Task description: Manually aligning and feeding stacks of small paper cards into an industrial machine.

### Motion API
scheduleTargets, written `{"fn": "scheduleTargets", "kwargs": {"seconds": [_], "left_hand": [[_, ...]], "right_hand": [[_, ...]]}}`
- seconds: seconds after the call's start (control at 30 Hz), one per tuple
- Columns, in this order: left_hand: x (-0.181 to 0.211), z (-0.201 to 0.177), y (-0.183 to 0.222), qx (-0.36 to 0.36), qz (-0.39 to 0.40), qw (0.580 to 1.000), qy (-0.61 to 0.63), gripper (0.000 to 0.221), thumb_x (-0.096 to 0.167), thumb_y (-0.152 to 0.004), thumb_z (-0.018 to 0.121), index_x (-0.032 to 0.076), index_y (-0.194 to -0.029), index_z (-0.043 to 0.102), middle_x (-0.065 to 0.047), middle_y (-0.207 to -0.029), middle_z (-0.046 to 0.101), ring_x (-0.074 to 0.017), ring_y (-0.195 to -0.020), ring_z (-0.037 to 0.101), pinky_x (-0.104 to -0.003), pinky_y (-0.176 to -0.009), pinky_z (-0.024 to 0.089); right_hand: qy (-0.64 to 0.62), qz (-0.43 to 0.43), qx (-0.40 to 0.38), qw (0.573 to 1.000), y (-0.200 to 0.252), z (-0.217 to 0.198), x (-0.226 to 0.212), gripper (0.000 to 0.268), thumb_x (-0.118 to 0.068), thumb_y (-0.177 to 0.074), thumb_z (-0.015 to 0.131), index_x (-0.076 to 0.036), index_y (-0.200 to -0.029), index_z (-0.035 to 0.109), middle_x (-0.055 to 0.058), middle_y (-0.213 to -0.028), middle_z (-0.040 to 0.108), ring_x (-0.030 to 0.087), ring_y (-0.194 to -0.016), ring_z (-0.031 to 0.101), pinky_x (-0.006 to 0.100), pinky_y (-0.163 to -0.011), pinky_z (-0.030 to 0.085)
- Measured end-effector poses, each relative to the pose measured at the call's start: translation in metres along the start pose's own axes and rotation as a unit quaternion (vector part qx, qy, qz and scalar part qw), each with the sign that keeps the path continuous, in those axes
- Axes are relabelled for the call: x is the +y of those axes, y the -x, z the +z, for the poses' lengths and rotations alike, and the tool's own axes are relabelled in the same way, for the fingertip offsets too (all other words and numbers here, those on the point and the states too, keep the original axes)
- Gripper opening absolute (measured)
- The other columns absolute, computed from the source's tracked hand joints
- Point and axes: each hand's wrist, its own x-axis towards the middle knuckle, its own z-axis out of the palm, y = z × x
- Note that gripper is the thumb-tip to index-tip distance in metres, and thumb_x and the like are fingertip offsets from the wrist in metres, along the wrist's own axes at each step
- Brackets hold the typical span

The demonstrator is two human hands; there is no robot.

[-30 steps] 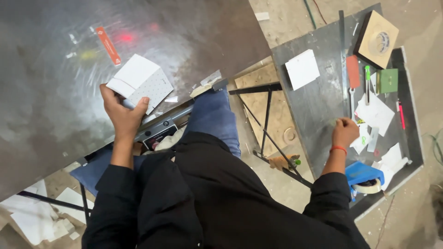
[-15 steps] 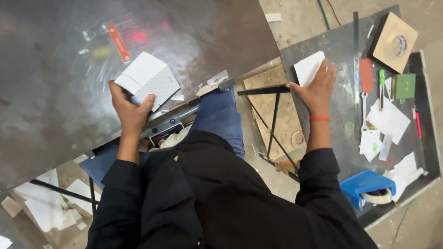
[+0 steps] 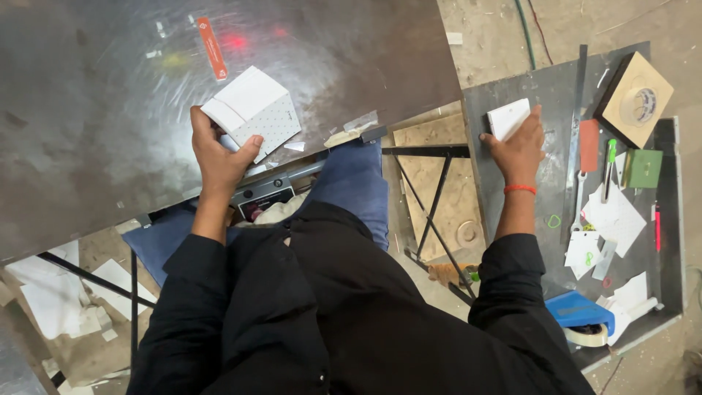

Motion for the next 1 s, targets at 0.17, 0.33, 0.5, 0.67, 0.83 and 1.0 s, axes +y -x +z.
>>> {"fn": "scheduleTargets", "kwargs": {"seconds": [0.17,0.33,0.5,0.67,0.83,1.0], "left_hand": [[-0.004,-0.001,0.001,0.011,-0.001,1.000,-0.006,0.065,0.021,-0.082,0.090,0.001,-0.120,0.041,-0.013,-0.114,0.064,-0.0210,-0.107,0.071,-0.034,-0.093,0.060],[0.001,-0.001,0.001,0.003,-0.002,1.000,-0.010,0.063,0.021,-0.084,0.089,0.001,-0.120,0.041,-0.014,-0.116,0.064,-0.0225,-0.109,0.072,-0.035,-0.095,0.061],[-0.001,-0.001,0.001,0.006,0.003,1.000,-0.014,0.064,0.022,-0.084,0.090,0.001,-0.121,0.042,-0.014,-0.115,0.065,-0.0233,-0.108,0.072,-0.035,-0.095,0.060],[-0.006,-0.004,0.002,0.022,0.013,0.999,-0.037,0.065,0.023,-0.082,0.090,0.001,-0.122,0.044,-0.015,-0.113,0.067,-0.0250,-0.105,0.073,-0.037,-0.092,0.060],[-0.004,-0.002,-0.001,0.013,0.003,0.998,-0.064,0.069,0.026,-0.079,0.091,0.001,-0.119,0.041,-0.018,-0.111,0.070,-0.0283,-0.103,0.076,-0.037,-0.087,0.060],[-0.003,-0.002,0.001,0.015,0.007,0.998,-0.069,0.068,0.027,-0.080,0.091,0.002,-0.119,0.041,-0.018,-0.112,0.070,-0.0292,-0.104,0.076,-0.037,-0.088,0.061]], "right_hand": [[0.013,-0.004,0.015,1.000,-0.001,0.008,0.006,0.111,-0.047,-0.075,0.092,-0.002,-0.158,0.033,0.022,-0.160,0.042,0.042,-0.148,0.039,0.071,-0.108,0.038],[0.050,-0.011,0.048,0.998,0.000,0.006,0.002,0.115,-0.056,-0.071,0.094,0.004,-0.150,0.037,0.029,-0.155,0.036,0.046,-0.141,0.036,0.075,-0.097,0.034],[0.058,0.014,0.000,0.998,-0.002,0.002,0.000,0.108,-0.060,-0.080,0.086,0.001,-0.155,0.039,0.024,-0.160,0.041,0.044,-0.146,0.039,0.075,-0.104,0.035],[0.046,-0.084,0.092,0.991,-0.011,0.016,0.026,0.111,-0.063,-0.077,0.093,0.010,-0.144,0.044,0.033,-0.145,0.046,0.050,-0.133,0.044,0.070,-0.092,0.040],[0.033,0.001,0.018,0.999,0.004,-0.011,0.001,0.077,-0.055,-0.077,0.090,0.001,-0.122,0.064,0.022,-0.130,0.065,0.043,-0.123,0.059,0.065,-0.093,0.047],[0.052,-0.050,0.066,0.995,0.007,-0.006,0.005,0.083,-0.054,-0.073,0.093,0.003,-0.126,0.063,0.024,-0.128,0.064,0.045,-0.120,0.058,0.066,-0.087,0.047]]}}
